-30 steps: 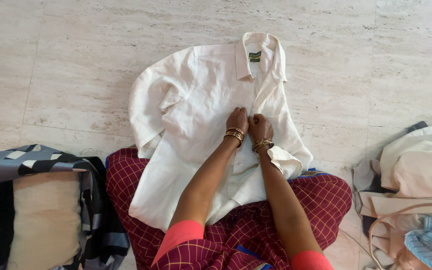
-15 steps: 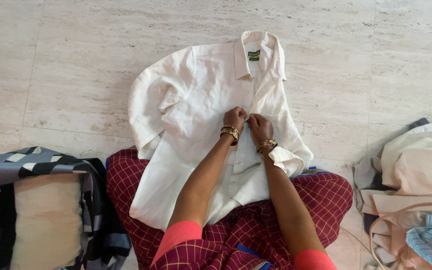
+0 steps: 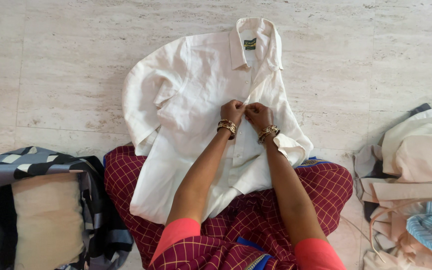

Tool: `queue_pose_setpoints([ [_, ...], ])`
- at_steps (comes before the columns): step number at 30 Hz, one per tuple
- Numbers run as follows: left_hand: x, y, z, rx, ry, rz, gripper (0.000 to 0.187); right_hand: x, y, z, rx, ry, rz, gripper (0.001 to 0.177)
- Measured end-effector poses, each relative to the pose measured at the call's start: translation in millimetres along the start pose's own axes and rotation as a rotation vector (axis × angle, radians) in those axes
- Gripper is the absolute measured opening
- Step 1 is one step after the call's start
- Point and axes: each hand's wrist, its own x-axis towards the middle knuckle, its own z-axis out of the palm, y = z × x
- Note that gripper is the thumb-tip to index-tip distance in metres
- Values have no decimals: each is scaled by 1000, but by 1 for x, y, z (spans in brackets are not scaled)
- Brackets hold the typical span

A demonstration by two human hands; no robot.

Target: The person buttons a white shirt while sitting on the floor, then folds the shirt into a rectangle and places it into a bag before taking out a blue striped shirt.

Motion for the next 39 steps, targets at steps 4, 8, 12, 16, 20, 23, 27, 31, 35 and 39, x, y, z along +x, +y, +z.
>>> queue_pose_setpoints([
  [4, -6, -4, 7, 10, 86, 47, 17, 0, 0, -2, -52, 5, 4, 14],
  [8, -3, -10, 6, -96, 126, 158, 15, 3, -5, 0, 143, -45, 39, 13],
  [12, -9, -6, 2, -188, 89, 165, 23, -11, -18, 8, -93, 47, -37, 14],
  [16, -14, -3, 6, -180, 118, 86, 39, -22, -22, 16, -580, 222, -234, 14],
  [20, -11, -13, 13, -289, 163, 42, 36, -5, -4, 5, -528, 189, -243, 16],
  [23, -1, -18, 6, -427, 49, 10, 37, 8, 3, -4, 109, -31, -36, 21],
  [27, -2, -10, 0, -235, 15, 139, 39, 4, -11, -6, 124, 6, 18, 21],
  [31, -15, -3, -2, -55, -39, 173, 29, 36, -19, -3, -293, 354, -167, 38],
  [35, -16, 2, -8, -15, -65, 194, 21, 88, -15, 1, -484, 444, -445, 47],
  [39, 16, 11, -13, -4, -70, 138, 12, 78, -24, -7, -464, 320, -118, 36],
])
